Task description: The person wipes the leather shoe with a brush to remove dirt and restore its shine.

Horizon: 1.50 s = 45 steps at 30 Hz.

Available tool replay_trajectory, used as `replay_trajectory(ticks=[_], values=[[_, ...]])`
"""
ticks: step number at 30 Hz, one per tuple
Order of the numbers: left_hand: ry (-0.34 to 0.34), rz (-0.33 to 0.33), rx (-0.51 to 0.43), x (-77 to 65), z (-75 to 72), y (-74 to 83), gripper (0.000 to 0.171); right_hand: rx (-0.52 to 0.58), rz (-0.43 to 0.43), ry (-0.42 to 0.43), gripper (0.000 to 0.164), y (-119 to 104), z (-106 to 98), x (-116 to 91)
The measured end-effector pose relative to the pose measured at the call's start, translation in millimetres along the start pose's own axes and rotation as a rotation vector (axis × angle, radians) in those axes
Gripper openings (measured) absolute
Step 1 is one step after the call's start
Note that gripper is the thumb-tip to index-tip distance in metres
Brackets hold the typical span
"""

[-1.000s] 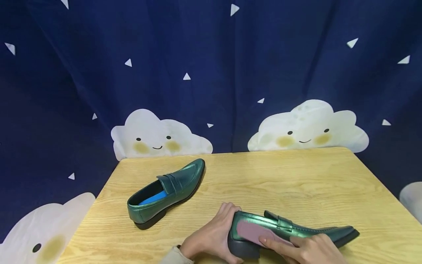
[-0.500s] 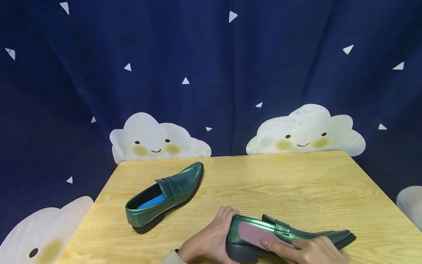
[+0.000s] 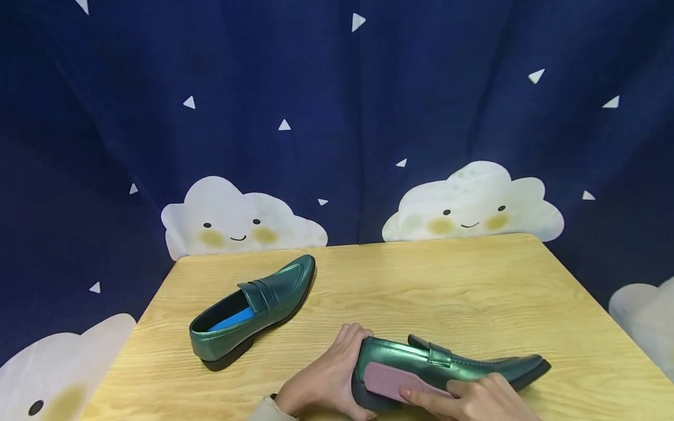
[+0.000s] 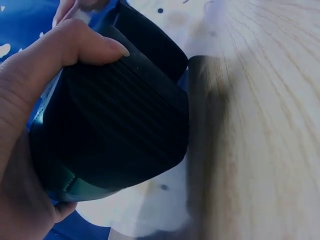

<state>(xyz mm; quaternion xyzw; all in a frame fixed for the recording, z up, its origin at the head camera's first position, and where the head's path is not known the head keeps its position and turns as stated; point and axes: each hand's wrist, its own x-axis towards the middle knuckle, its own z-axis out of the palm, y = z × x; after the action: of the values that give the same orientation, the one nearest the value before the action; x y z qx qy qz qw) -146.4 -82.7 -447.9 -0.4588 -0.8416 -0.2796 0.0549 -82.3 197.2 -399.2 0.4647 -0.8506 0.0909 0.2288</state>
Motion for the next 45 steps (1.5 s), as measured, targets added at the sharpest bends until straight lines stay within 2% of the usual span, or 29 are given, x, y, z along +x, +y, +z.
replay_trajectory(ticks=[4, 10, 13, 19, 23, 25, 27, 29, 32, 33, 35, 37, 40, 42, 45], values=[[0.000, -0.001, -0.010, -2.3, 1.8, 0.0, 0.102, -0.043, 0.060, -0.023, 0.041, 0, -4, -2], [-0.008, -0.013, -0.040, -0.5, 2.3, -1.0, 0.102, -0.013, 0.003, -0.010, 0.039, -1, -2, -1], [-0.010, -0.027, -0.045, -0.3, -0.1, -1.8, 0.102, -0.056, 0.033, 0.022, 0.036, 0, -1, 0], [-0.010, -0.057, -0.037, -1.2, -3.9, -1.6, 0.103, -0.029, 0.025, -0.009, 0.034, 1, -2, 4], [-0.002, -0.031, 0.018, 1.7, -3.2, -0.8, 0.104, -0.028, 0.104, -0.021, 0.041, 4, -7, 3], [-0.001, -0.019, 0.037, 2.3, -2.7, 0.2, 0.104, -0.014, 0.101, -0.040, 0.051, 3, -7, 3], [0.001, -0.013, 0.045, 1.6, -2.7, 1.3, 0.103, -0.016, 0.065, -0.043, 0.051, 2, -5, 3], [-0.005, -0.022, 0.046, -0.4, -2.8, 2.6, 0.104, -0.011, 0.077, -0.051, 0.058, 1, -5, 3], [-0.006, -0.038, 0.054, -2.3, -3.9, 3.7, 0.105, -0.014, 0.123, -0.028, 0.054, 4, -8, 3], [-0.005, -0.043, 0.050, -2.8, -4.5, 3.9, 0.105, -0.012, 0.122, -0.024, 0.047, 5, -8, 3], [0.003, -0.053, 0.037, -3.4, -5.9, 3.7, 0.104, -0.005, 0.071, -0.006, 0.035, 7, -7, 6], [0.013, -0.054, 0.039, -3.4, -7.0, 3.1, 0.104, 0.019, 0.034, -0.013, 0.035, 8, -6, 7], [0.012, -0.052, 0.040, -2.7, -7.5, 2.3, 0.103, 0.016, 0.050, -0.005, 0.034, 9, -6, 6], [0.001, -0.053, 0.043, -1.9, -6.5, 2.3, 0.104, 0.006, 0.098, -0.008, 0.040, 9, -8, 2], [-0.017, -0.049, 0.022, -0.7, -4.2, 4.1, 0.103, -0.013, 0.090, -0.027, 0.048, 7, -8, -4]])
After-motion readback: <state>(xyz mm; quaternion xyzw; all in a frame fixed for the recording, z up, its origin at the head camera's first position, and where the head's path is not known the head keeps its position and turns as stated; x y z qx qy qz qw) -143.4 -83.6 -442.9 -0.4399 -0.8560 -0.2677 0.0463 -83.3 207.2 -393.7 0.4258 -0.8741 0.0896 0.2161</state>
